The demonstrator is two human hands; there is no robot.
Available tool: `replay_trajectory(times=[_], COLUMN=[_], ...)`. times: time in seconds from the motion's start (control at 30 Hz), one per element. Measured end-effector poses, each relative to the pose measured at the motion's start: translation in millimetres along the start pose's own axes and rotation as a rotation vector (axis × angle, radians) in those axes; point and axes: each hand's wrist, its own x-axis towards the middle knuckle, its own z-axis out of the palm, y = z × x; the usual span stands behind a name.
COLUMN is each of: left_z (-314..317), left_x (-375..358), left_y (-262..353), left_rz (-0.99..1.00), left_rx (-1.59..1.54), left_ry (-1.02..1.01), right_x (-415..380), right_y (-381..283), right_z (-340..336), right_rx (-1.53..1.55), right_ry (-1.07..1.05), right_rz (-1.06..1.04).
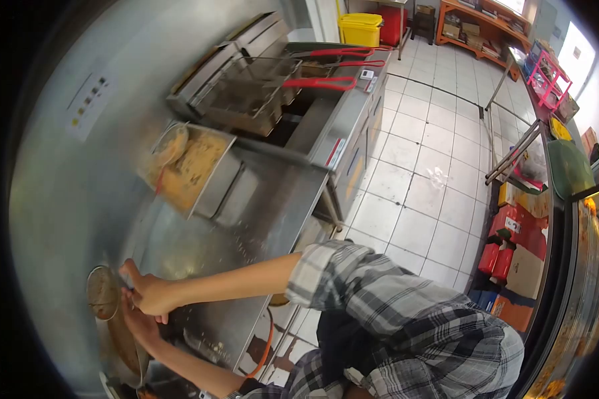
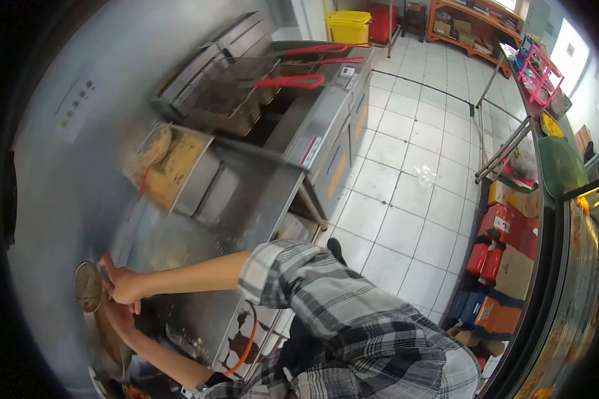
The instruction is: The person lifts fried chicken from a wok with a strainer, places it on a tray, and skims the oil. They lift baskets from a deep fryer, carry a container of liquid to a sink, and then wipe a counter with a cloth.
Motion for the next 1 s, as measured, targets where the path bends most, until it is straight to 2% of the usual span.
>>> replay_trajectory(times=[0.03, 0.1, 0.2, 0.23, 0.27, 0.3, 0.33, 0.37, 0.43, 0.47, 0.5, 0.53, 0.6, 0.63, 0.7, 0.77, 0.8, 0.83, 0.93, 0.97, 1.0], left_z=[25, 71, 149, 171, 188, 207, 232, 256, 309, 334, 356, 374, 409, 422, 448, 470, 487, 498, 516, 524, 532], left_x=[11, 32, 61, 75, 94, 107, 118, 126, 144, 149, 150, 149, 143, 140, 135, 128, 123, 122, 112, 110, 107], left_y=[1, 2, 4, -2, -9, -16, -22, -27, -45, -54, -63, -71, -86, -88, -97, -100, -99, -98, -103, -103, -102], left_rz=[0.003, 0.131, 0.069, 0.043, 0.008, -0.026, -0.046, -0.062, -0.206, -0.217, -0.268, -0.312, -0.317, -0.338, -0.309, -0.221, -0.228, -0.22, -0.193, -0.176, -0.183], left_rx=[0.007, -0.027, -0.028, -0.026, -0.172, -0.32, -0.354, -0.349, -0.505, -0.495, -0.562, -0.632, -0.638, -0.633, -0.546, -0.388, -0.365, -0.354, -0.29, -0.28, -0.265], left_ry=[0.018, 0.196, 0.079, 0.083, -0.161, -0.4, -0.427, -0.412, -0.416, -0.389, -0.408, -0.422, -0.369, -0.353, -0.304, -0.117, -0.004, 0.011, 0.031, 0.046, 0.053], right_x=[-13, -56, -145, -181, -212, -252, -296, -338, -392, -412, -424, -428, -428, -410, -370, -318, -294, -269, -211, -198, -190], right_y=[-13, -48, -102, -132, -139, -165, -177, -189, -204, -203, -195, -183, -170, -166, -151, -144, -136, -128, -81, -67, -54], right_z=[-32, -107, -225, -269, -309, -349, -390, -415, -485, -524, -564, -601, -676, -700, -755, -789, -802, -813, -805, -793, -775], right_rx=[-0.046, -0.303, -0.334, -0.406, -0.427, -0.536, -0.557, -0.553, -0.505, -0.555, -0.608, -0.594, -0.667, -0.693, -0.554, -0.561, -0.646, -0.776, -1.065, -1.052, -1.152], right_ry=[-0.078, -0.23, -0.282, -0.278, -0.187, -0.091, 0.093, 0.461, 1.074, 1.259, 1.439, 1.416, 1.549, 1.458, 1.261, 1.172, 1.145, 1.135, 0.981, 0.966, 0.899], right_rz=[-0.051, -0.111, -0.234, -0.173, -0.386, -0.346, -0.285, -0.201, -0.18, -0.186, -0.184, -0.157, -0.082, -0.048, -0.054, -0.045, -0.066, 0.002, 0.141, 0.126, 0.409])
